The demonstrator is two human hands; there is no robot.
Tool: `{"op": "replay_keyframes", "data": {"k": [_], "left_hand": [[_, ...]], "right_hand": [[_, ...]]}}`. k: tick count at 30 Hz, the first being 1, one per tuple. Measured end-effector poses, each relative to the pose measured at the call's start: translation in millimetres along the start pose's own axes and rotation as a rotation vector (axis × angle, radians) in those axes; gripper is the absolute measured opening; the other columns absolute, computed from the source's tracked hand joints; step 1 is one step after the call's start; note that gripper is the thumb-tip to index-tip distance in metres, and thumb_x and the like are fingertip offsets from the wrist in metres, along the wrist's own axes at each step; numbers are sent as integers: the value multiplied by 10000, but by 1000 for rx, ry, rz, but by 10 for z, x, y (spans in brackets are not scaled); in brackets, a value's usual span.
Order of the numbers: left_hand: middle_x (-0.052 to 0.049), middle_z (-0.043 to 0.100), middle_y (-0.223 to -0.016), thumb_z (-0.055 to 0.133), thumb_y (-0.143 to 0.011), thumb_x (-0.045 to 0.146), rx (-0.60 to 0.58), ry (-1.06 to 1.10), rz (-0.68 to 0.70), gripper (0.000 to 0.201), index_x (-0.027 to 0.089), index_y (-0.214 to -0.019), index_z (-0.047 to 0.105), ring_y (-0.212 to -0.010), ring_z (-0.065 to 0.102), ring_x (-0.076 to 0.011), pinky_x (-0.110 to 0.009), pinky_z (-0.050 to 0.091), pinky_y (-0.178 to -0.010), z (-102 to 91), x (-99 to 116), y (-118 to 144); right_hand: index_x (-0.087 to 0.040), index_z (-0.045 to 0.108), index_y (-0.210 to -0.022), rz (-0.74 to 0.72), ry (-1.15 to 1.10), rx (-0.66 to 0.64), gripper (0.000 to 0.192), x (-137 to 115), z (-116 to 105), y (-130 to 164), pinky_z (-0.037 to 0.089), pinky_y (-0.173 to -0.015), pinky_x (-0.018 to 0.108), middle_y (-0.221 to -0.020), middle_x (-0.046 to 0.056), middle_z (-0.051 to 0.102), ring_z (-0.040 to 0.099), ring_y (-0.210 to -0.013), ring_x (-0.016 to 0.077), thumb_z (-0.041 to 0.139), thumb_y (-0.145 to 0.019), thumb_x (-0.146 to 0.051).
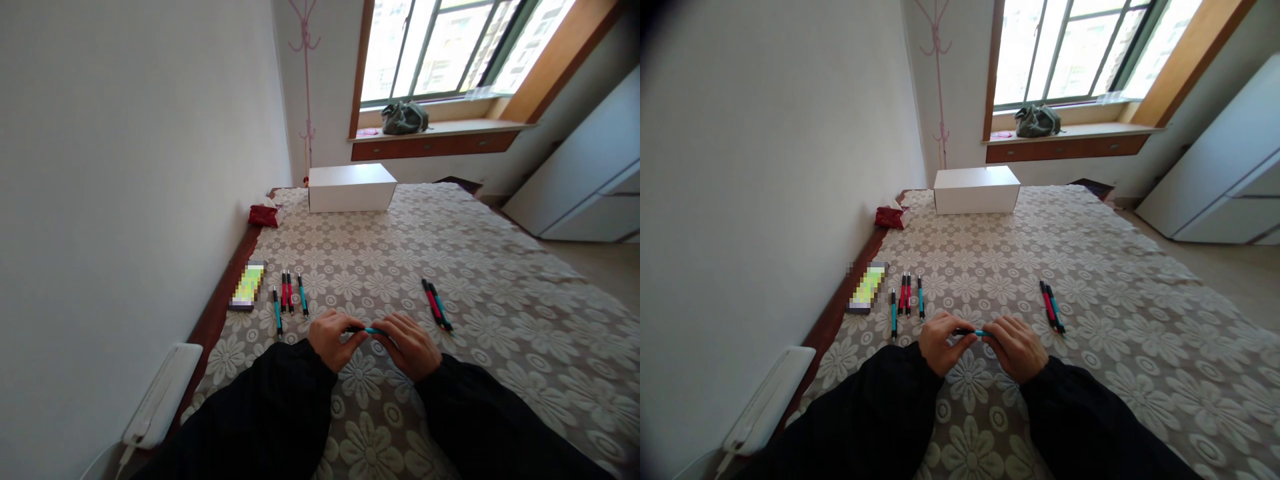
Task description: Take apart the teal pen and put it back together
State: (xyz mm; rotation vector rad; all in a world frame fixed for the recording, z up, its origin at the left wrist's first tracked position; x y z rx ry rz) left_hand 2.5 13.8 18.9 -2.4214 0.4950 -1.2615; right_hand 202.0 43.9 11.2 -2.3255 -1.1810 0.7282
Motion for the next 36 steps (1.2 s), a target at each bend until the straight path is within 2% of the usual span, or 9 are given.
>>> {"op": "replay_keyframes", "data": {"k": [6, 18, 36], "left_hand": [[-25, 780, -866, 713, -906, 351, 2, 8, 15, 138, 226, -915, 770, -777, 673, -177, -314, 552, -756, 1, -5, -7], [-17, 760, -814, 720, -899, 347, 21, 7, -38, 140, 226, -935, 779, -709, 647, -150, -277, 538, -695, -13, 7, -2], [-44, 760, -818, 701, -913, 346, -44, 38, 0, 146, 221, -911, 778, -799, 671, -188, -299, 549, -730, 12, -54, 0]], "right_hand": [[-202, 662, -965, 5, 5, 2, 189, -7, 9, -2, 444, -702, 329, -789, 49, 654, 598, -734, 196, 497, -1033, -265], [-187, 649, -988, -6, 13, 38, 141, 3, -10, 8, 435, -701, 341, -801, 55, 648, 559, -744, 201, 523, -1024, -242], [-198, 664, -920, -18, -5, -42, 252, 40, 42, 47, 399, -678, 332, -757, 40, 632, 564, -691, 181, 466, -1052, -281]]}}
Point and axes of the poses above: each hand's wrist, its own y-axis away from the middle knuckle, its own z-axis out of the palm, x = y × z, the point moved 2 cm from there along -y, towards the middle knuckle
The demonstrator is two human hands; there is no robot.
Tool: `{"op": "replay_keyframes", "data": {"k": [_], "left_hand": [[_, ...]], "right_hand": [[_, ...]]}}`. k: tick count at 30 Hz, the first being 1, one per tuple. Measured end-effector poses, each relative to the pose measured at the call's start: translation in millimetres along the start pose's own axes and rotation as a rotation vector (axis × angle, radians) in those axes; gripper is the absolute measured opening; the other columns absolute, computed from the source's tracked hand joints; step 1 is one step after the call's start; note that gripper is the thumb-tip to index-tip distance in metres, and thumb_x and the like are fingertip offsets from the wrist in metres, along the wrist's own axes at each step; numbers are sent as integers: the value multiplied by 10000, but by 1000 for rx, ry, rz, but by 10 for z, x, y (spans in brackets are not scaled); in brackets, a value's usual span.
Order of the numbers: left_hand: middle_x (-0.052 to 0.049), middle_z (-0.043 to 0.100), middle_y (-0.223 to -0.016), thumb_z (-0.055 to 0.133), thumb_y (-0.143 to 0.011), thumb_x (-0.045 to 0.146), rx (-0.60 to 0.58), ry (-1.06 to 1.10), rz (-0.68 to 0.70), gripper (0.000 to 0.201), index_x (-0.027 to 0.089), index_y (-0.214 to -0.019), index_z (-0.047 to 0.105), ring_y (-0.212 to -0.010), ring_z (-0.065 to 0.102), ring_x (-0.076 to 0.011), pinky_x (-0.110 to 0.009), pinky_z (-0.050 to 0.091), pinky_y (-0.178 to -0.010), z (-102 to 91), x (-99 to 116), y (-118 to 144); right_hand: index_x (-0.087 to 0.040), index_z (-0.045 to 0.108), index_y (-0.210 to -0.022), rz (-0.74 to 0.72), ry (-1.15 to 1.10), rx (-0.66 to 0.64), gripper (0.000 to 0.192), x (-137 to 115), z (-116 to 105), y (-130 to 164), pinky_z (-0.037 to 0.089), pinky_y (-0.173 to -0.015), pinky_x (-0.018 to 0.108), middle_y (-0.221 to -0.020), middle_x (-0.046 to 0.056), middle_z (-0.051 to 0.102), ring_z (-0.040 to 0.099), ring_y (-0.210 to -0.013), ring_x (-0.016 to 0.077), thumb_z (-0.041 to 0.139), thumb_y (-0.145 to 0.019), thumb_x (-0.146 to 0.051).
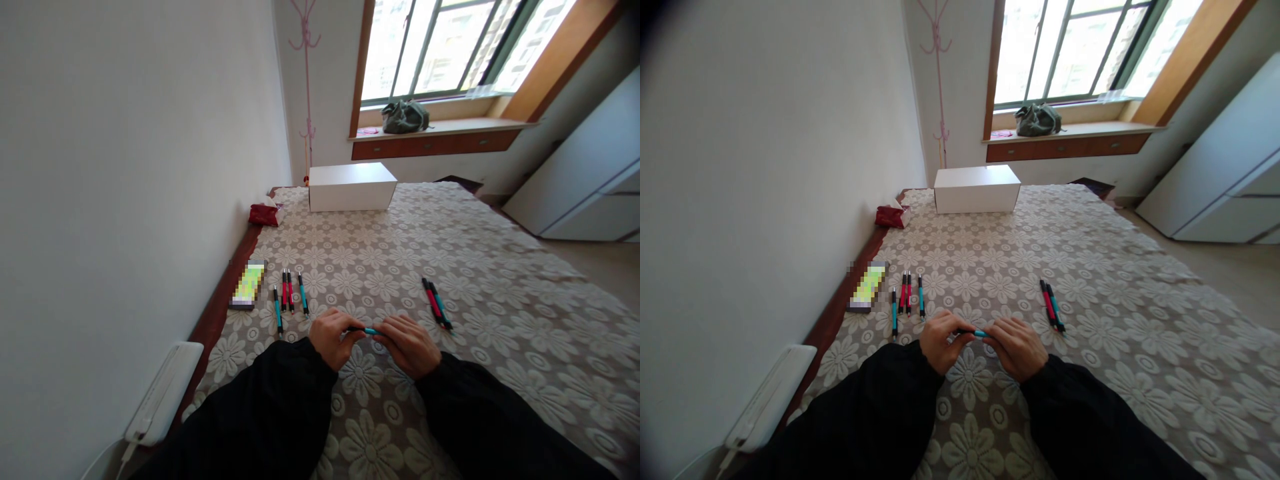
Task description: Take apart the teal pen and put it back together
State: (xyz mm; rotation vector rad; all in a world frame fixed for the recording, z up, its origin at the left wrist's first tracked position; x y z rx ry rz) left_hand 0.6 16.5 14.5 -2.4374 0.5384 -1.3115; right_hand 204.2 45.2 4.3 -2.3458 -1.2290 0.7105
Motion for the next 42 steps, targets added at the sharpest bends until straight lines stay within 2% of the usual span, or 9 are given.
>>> {"op": "replay_keyframes", "data": {"k": [14, 25, 29, 32, 37, 42], "left_hand": [[-41, 760, -869, 677, -917, 301, -21, -58, 32, 109, 217, -933, 745, -809, 673, -190, -321, 545, -787, 10, 11, -7], [-43, 767, -901, 668, -926, 295, -60, -72, 54, 103, 215, -930, 733, -829, 677, -192, -320, 539, -778, 16, -9, -4], [-38, 764, -880, 678, -914, 269, -50, -46, 38, 83, 213, -909, 738, -804, 664, -184, -319, 533, -767, 12, 14, -1], [-28, 754, -838, 720, -865, 232, 10, 27, -26, 48, 210, -895, 751, -771, 645, -175, -301, 518, -722, -1, 28, -9], [-26, 738, -786, 754, -818, 221, 118, 179, -217, 64, 198, -872, 778, -670, 606, -143, -266, 490, -637, -46, -3, -41], [-32, 725, -750, 780, -797, 251, 113, 200, -245, 104, 216, -889, 813, -685, 615, -152, -267, 497, -647, -58, -10, -51]], "right_hand": [[-210, 665, -946, 30, -56, 3, 197, 19, 11, -3, 461, -680, 310, -773, 41, 651, 612, -719, 182, 504, -1032, -285], [-200, 668, -933, 13, -43, -36, 283, 21, 29, 26, 431, -678, 323, -784, 53, 668, 596, -700, 178, 440, -1061, -310], [-196, 676, -931, 11, -55, -43, 302, 1, 19, 15, 433, -661, 314, -758, 46, 671, 604, -679, 171, 429, -1063, -308], [-199, 684, -932, 31, -64, -23, 289, -13, 9, 1, 451, -655, 300, -759, 41, 692, 623, -665, 163, 451, -1058, -314], [-202, 688, -998, 130, -72, 65, 197, -6, -34, 3, 495, -678, 291, -828, 40, 733, 668, -688, 165, 532, -1021, -321], [-219, 666, -1081, 365, -191, 205, 195, 51, -62, 36, 505, -596, 281, -805, 27, 697, 621, -599, 152, 574, -992, -365]]}}
Point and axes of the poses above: each hand's wrist, its own y-axis away from the middle knuckle, its own z-axis out of the palm, x = y × z, the point moved 2 cm from there along -y, towards the middle knuckle
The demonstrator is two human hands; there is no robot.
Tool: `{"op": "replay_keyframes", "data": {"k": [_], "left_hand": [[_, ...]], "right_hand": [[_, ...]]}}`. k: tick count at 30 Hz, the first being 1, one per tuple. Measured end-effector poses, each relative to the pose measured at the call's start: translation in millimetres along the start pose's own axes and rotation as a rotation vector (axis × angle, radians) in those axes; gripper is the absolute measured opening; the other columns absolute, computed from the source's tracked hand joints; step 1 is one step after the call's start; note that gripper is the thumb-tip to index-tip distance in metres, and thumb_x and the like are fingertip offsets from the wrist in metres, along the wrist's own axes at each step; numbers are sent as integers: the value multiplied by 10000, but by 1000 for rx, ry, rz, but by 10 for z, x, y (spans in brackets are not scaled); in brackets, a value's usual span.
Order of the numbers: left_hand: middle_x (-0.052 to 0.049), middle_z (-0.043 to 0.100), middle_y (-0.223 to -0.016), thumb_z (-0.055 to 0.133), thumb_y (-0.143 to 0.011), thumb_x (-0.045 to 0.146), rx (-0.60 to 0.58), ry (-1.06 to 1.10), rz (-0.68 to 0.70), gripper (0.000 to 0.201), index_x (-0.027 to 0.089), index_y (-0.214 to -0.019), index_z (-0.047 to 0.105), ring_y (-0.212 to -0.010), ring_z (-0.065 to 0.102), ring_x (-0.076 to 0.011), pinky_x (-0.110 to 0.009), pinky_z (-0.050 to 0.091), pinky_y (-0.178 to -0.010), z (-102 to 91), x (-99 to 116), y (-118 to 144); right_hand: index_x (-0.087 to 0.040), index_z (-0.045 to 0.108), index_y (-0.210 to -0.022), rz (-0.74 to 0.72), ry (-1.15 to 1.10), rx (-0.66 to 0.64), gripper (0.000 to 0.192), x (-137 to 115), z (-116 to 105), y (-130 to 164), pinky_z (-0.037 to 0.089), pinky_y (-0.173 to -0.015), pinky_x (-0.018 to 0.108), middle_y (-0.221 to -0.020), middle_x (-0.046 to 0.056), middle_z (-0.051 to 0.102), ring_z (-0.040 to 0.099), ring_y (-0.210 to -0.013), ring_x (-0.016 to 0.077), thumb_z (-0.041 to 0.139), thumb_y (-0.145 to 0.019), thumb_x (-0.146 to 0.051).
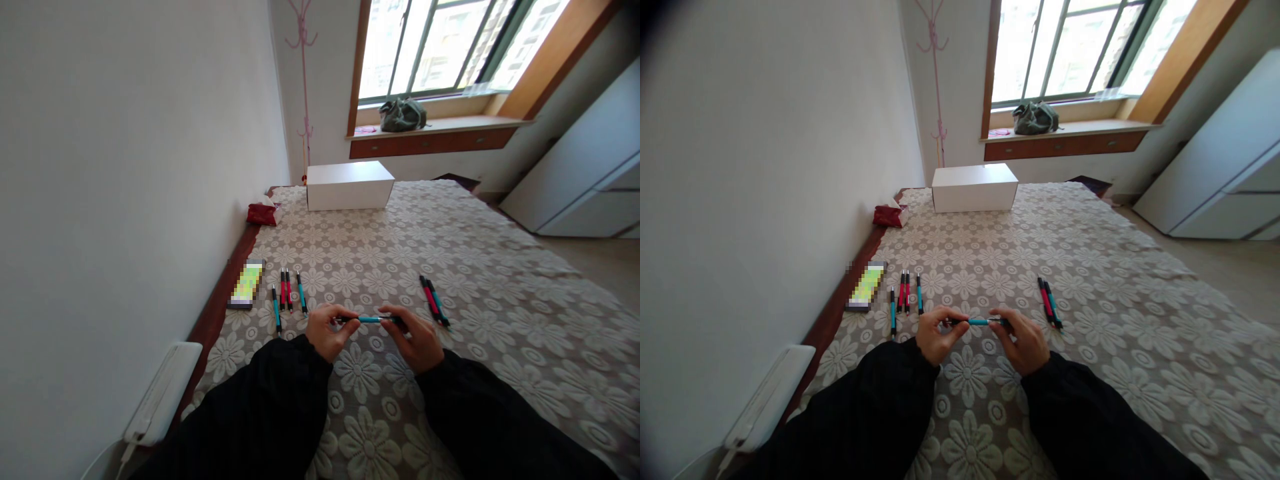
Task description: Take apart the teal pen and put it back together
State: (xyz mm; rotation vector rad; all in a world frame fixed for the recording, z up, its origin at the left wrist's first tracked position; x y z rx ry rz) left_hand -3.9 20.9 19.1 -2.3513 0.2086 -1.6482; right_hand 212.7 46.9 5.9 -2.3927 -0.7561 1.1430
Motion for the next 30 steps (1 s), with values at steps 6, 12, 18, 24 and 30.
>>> {"op": "replay_keyframes", "data": {"k": [6, 12, 18, 24, 30], "left_hand": [[-24, 746, -770, 765, -819, 271, -116, -52, 37, 180, 256, -989, 820, -699, 654, -151, -269, 520, -669, 40, 4, 42], [-1, 775, -811, 772, -823, 323, -201, -154, 2, 155, 245, -956, 790, -673, 672, -140, -268, 535, -671, 74, -42, 40], [-11, 773, -817, 776, -821, 318, -232, -138, 5, 150, 225, -939, 778, -668, 664, -141, -266, 524, -669, 96, -87, 50], [-22, 746, -775, 766, -827, 314, -214, -131, 19, 129, 218, -911, 780, -669, 652, -146, -274, 511, -665, 96, -77, 60], [-27, 742, -800, 766, -819, 315, -118, -95, 5, 124, 233, -912, 779, -728, 654, -164, -291, 509, -692, 57, -25, 46]], "right_hand": [[-219, 646, -1085, 282, -286, 98, 298, 117, 17, -6, 500, -558, 268, -833, 33, 665, 622, -641, 164, 644, -931, -475], [-211, 672, -1124, 363, -359, 87, 334, 128, 19, -11, 465, -543, 260, -728, 5, 626, 568, -600, 150, 642, -925, -477], [-218, 705, -1150, 377, -342, 88, 347, 95, -17, -32, 477, -557, 268, -729, 6, 644, 580, -606, 155, 643, -917, -467], [-211, 707, -1115, 388, -381, 56, 322, 141, 4, 2, 468, -540, 267, -723, 14, 648, 575, -602, 155, 629, -931, -463], [-223, 632, -967, 302, -366, 89, 180, 178, -5, 5, 503, -586, 277, -786, 23, 648, 634, -671, 179, 653, -921, -396]]}}
Point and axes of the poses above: each hand's wrist, its own y-axis away from the middle knuckle, its own z-axis out of the palm, x = y × z, the point moved 2 cm from there along -y, towards the middle knuckle
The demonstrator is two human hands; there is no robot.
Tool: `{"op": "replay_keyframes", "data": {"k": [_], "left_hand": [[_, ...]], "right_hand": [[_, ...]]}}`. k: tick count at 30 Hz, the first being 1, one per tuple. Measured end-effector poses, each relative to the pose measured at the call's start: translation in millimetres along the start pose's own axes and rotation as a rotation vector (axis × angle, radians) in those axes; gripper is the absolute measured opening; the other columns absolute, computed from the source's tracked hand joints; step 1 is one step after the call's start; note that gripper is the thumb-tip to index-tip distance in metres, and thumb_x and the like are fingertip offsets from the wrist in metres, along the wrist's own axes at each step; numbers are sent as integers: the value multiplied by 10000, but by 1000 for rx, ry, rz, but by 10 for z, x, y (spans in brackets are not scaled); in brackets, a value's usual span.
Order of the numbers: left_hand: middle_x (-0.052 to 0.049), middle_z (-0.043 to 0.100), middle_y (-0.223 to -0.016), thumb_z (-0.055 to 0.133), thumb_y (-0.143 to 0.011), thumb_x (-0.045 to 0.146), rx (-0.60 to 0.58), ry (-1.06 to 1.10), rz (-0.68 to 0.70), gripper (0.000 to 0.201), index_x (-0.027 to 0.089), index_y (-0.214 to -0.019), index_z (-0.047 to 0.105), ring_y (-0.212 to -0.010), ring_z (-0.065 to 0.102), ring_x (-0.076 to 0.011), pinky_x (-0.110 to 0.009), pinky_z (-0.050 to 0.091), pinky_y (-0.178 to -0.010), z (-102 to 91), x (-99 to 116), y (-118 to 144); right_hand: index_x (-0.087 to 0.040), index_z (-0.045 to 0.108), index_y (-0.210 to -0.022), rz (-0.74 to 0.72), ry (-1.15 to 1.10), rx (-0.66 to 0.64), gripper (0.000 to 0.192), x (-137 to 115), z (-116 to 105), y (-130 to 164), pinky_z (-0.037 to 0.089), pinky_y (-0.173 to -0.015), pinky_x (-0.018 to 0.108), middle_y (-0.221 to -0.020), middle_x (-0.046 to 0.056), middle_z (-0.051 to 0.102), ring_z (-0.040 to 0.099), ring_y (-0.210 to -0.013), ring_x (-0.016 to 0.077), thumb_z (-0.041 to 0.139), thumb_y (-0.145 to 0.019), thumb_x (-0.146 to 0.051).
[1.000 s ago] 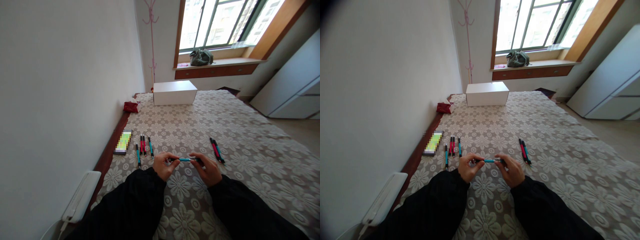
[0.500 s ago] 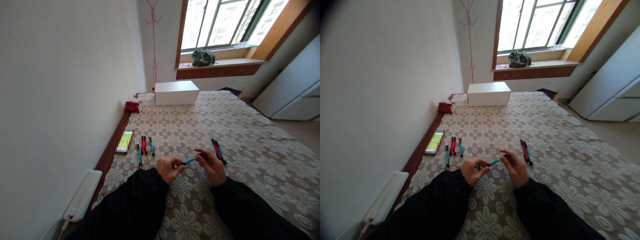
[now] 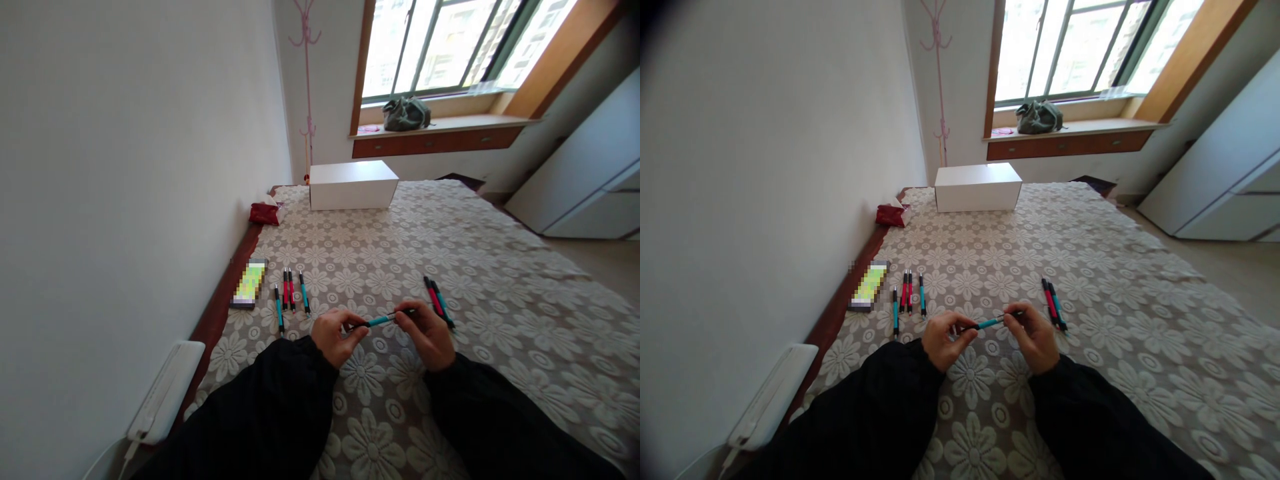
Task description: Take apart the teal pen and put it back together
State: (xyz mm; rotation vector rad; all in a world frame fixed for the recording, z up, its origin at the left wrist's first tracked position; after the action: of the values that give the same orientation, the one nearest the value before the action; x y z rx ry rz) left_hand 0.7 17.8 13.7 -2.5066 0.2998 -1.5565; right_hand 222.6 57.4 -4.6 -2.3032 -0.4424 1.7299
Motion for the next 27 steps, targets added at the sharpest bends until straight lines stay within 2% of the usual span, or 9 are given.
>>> {"op": "replay_keyframes", "data": {"k": [2, 6, 10, 12, 16, 19, 22, 25, 27], "left_hand": [[-32, 748, -836, 773, -809, 308, 45, 53, -42, 139, 229, -923, 767, -744, 652, -166, -285, 503, -676, -17, 6, -16], [-53, 759, -963, 752, -810, 251, 156, 263, -151, 245, 205, -1045, 697, -736, 640, -140, -248, 485, -629, -53, -11, -72], [-94, 706, -1206, 695, -827, 193, 284, 369, -164, 311, 204, -1132, 636, -892, 658, -150, -240, 507, -690, -127, -7, -121], [-98, 685, -1253, 678, -831, 187, 292, 360, -156, 278, 205, -1106, 644, -897, 660, -148, -244, 510, -697, -169, 13, -135], [-73, 722, -1121, 649, -850, 211, 249, 259, -112, 127, 200, -975, 667, -848, 662, -144, -255, 506, -702, -261, 55, -164], [-51, 730, -962, 642, -861, 230, 242, 155, -85, 81, 202, -926, 681, -811, 653, -152, -261, 490, -679, -347, 52, -199], [-45, 726, -964, 656, -851, 225, 203, 33, -7, 77, 207, -913, 698, -796, 640, -152, -270, 478, -680, -461, 60, -256], [-50, 718, -1065, 661, -850, 238, 180, -118, 83, 84, 212, -916, 706, -851, 642, -160, -285, 496, -750, -666, 83, -351], [-54, 722, -1046, 667, -860, 283, 159, -251, 76, 110, 215, -932, 714, -908, 646, -185, -313, 506, -841, -888, 57, -433]], "right_hand": [[-225, 616, -947, -73, 59, -43, 137, -20, -22, -14, 525, -650, 296, -834, 35, 658, 653, -735, 195, 645, -919, -355], [-227, 571, -898, -262, 265, -193, 47, -79, -21, -23, 480, -640, 287, -772, 13, 610, 577, -671, 166, 596, -917, -262], [-230, 515, -800, -394, 527, -334, 117, -88, 15, -37, 430, -655, 296, -720, 8, 568, 545, -667, 170, 530, -916, -236], [-233, 505, -780, -367, 666, -346, 131, -52, 9, -59, 418, -671, 305, -712, 12, 577, 551, -666, 179, 502, -911, -236], [-236, 514, -786, -265, 896, -321, 115, 43, -39, -107, 408, -717, 329, -723, 29, 624, 585, -691, 207, 480, -896, -241], [-232, 509, -794, -229, 998, -272, 117, 79, -78, -134, 399, -746, 345, -728, 39, 641, 606, -716, 222, 478, -905, -255], [-225, 518, -822, -214, 1047, -242, 106, 85, -99, -150, 390, -761, 355, -732, 43, 649, 618, -732, 232, 475, -912, -262], [-220, 528, -841, -196, 1062, -229, 101, 90, -105, -157, 382, -769, 357, -737, 41, 652, 624, -736, 232, 472, -913, -263], [-219, 529, -851, -183, 1064, -235, 99, 100, -104, -157, 377, -771, 354, -743, 38, 655, 630, -741, 229, 467, -917, -259]]}}
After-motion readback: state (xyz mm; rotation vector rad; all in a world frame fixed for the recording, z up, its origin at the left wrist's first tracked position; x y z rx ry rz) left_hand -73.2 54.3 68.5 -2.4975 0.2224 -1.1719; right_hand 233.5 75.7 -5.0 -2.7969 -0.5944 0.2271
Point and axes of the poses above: each hand's wrist, its own y-axis away from the middle knuckle, its own z-axis out of the palm, x = y × z, the point moved 2 cm from there along -y, towards the middle knuckle
